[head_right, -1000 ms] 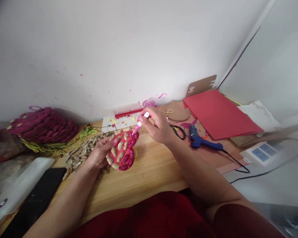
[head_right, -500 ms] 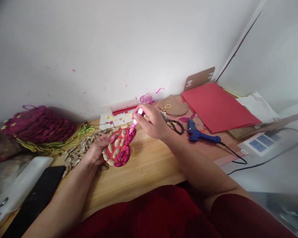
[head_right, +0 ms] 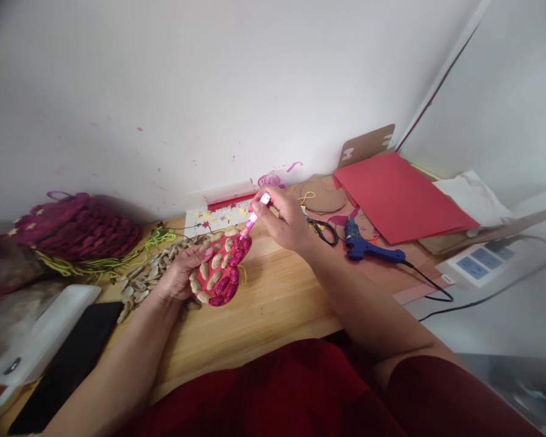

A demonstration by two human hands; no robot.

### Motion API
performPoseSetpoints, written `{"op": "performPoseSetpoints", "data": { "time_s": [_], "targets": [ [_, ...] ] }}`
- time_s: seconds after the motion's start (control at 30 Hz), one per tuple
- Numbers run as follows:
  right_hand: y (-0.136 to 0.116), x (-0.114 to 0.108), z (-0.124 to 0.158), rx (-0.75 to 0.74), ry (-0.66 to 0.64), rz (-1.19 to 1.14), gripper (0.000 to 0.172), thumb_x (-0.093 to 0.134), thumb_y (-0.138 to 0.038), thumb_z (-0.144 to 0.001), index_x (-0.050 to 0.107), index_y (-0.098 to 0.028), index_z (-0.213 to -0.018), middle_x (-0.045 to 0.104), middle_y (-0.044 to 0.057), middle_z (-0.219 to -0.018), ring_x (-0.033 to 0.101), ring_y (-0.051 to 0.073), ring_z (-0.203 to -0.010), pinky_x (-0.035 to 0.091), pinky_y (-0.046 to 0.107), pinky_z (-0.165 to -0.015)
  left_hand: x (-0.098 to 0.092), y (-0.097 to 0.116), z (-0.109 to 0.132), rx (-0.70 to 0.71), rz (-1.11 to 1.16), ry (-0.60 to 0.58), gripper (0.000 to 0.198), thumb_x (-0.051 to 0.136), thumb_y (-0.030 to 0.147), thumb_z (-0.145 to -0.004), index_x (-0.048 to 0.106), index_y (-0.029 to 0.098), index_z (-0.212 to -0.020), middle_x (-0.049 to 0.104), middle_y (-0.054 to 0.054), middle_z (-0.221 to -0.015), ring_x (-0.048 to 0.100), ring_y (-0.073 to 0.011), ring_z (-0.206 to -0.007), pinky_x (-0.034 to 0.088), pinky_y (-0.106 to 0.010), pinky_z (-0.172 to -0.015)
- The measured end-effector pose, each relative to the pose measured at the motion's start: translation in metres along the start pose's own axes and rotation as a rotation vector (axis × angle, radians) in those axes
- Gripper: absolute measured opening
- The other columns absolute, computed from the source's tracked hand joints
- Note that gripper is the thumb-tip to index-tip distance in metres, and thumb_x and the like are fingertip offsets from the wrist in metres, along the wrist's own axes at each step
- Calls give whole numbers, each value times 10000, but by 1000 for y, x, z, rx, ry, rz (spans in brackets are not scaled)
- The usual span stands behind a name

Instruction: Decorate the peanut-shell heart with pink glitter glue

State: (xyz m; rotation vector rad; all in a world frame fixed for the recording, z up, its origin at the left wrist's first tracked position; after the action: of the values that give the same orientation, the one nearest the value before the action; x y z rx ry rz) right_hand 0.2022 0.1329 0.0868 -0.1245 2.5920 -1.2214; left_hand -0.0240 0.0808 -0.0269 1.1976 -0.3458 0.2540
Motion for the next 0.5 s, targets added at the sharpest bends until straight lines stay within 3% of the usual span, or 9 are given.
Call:
{"op": "performPoseSetpoints", "data": {
  "time_s": [0.27, 0.5],
  "targets": [
    [3, -1, 1, 11, 18, -3, 373, 605, -572, -1029, 639, -219, -915, 576, 8, -788, 529, 161, -744, 370, 301, -624, -1, 0, -1, 9, -6, 6, 441, 1055, 364, -530, 707, 135, -676, 726, -43, -631, 633, -136, -476, 536, -233, -498],
    [3, -1, 1, 3, 23, -1, 371, 610, -566, -1028, 638, -214, -914, 588, 13, -809, 532, 157, -747, 369, 299, -625, -4, -1, -1, 3, 15, 16, 394, 1038, 328, -571, 758, 122, -756, 743, -59, -650, 662, -159, -501, 546, -247, -513]
  ]
}}
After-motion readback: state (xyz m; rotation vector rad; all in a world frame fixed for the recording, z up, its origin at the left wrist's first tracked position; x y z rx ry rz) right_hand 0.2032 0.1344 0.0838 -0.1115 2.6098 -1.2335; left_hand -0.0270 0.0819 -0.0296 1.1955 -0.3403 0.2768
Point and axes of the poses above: each hand's wrist, its own z-axis away from the middle knuckle, its own x-axis out of the palm, y = z × x, the point moved 7 cm from there along -z, towards the middle knuckle
